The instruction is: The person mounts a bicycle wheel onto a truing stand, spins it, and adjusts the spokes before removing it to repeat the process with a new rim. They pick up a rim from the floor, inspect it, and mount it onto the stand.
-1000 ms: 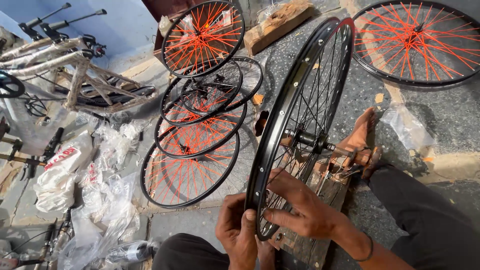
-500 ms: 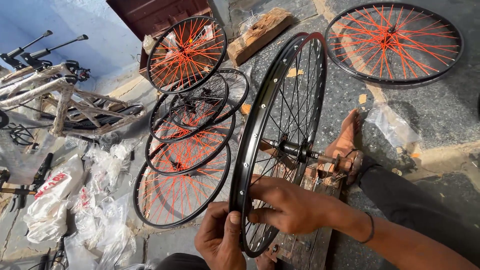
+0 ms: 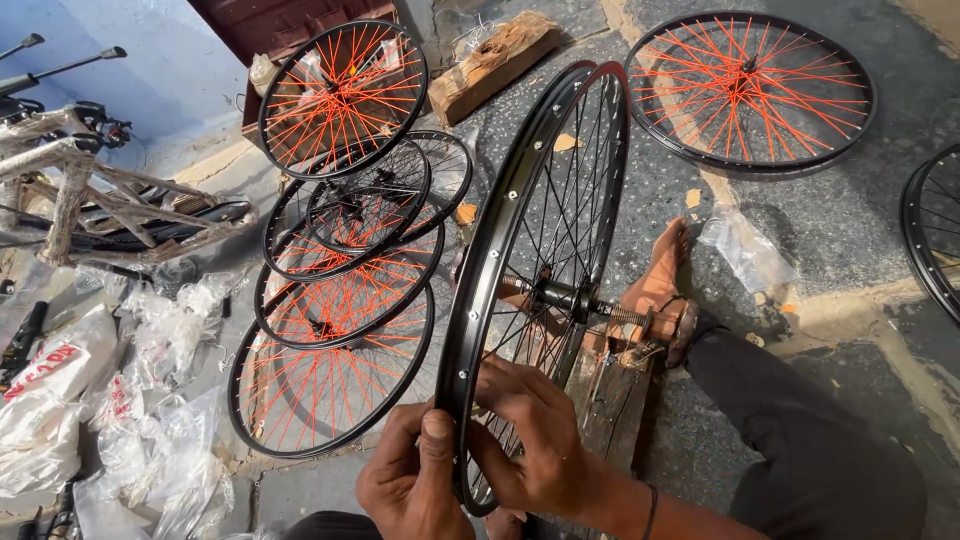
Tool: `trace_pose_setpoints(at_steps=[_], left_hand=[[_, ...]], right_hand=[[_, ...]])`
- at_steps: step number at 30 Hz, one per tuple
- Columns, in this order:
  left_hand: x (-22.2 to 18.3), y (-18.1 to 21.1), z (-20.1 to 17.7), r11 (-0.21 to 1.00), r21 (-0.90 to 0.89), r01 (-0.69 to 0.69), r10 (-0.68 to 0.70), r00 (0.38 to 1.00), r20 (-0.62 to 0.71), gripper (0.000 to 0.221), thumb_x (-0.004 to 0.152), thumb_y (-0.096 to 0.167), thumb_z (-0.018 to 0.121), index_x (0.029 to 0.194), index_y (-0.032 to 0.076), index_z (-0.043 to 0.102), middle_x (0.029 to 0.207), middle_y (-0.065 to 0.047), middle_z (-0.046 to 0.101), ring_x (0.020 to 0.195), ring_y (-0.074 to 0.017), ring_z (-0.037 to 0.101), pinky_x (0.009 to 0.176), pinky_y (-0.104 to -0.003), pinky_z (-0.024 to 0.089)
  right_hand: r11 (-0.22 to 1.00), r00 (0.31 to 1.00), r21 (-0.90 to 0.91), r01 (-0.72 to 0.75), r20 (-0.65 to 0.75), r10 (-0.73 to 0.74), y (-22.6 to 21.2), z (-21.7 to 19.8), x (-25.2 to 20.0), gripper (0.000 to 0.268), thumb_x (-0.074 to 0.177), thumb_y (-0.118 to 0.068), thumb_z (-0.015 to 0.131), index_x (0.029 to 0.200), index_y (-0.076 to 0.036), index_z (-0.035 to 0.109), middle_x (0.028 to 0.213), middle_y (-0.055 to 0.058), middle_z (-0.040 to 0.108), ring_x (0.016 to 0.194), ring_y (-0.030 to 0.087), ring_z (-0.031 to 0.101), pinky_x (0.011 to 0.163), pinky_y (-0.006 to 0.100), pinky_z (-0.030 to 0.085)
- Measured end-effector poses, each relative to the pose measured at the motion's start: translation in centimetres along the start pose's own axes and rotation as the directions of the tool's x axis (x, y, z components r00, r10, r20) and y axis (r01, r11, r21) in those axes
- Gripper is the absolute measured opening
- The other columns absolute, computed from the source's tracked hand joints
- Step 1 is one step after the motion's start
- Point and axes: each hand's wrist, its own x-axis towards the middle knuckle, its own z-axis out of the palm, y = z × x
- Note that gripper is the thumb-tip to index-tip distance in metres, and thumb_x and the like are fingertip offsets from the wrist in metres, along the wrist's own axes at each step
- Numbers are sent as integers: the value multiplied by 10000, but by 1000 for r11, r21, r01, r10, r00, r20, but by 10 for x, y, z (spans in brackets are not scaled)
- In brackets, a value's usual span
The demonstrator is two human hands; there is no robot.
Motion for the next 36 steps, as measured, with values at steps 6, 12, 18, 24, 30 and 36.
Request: trace_pose_setpoints(at_steps=[6,12,18,24,30,36], left_hand=[[17,22,0,999,15,43,-45,981,187,232,989,110,668,1065,-85,767,890,-88,684,791,-97,598,688,-249,468],[29,55,19,996,-46,-70,81,951,299,393,934,79,660,1286,-71,570,1079,-90,681,1013,-124,651,871,-265,539],[-36,-179,-56,899,-406,165,-174,985,13,518,1071,416,505,1135,-78,649,943,-240,773,750,-251,748,686,-362,599],[-55,-246,-104,680,-166,714,-733,658,-172,527,1053,435,489,1069,-53,686,689,-120,656,607,-204,583,627,-359,427],[-85,-250,-85,853,-109,511,-522,843,-132,340,1009,216,647,991,-118,706,787,-91,740,711,-142,643,681,-313,500],[-109,-236,-63,688,411,598,-656,755,-2,275,807,96,751,1055,-6,691,820,-97,794,745,-182,759,723,-376,572]], right_hand=[[990,994,-113,-79,-79,71,-4,8,-9,445,862,42,724,1263,73,532,1337,320,596,1261,510,616,1062,544,533],[894,888,91,-438,-110,446,22,-13,-24,174,947,-56,690,1106,-27,626,1118,144,690,1030,293,700,919,412,575],[824,865,-269,-500,-102,491,67,-36,-149,236,990,-220,662,1137,-36,685,1166,132,713,1052,304,734,906,450,592],[688,736,-657,-307,294,610,156,-42,-276,307,923,-284,659,1153,-99,741,1236,146,684,1116,408,646,927,566,526],[598,514,-629,-497,341,787,165,-29,-255,319,974,-287,592,1196,-93,716,1259,91,697,1154,304,660,960,439,556],[650,612,-606,-458,314,725,169,-30,-270,324,974,-289,604,1188,-83,734,1250,125,702,1136,343,679,959,460,562]])
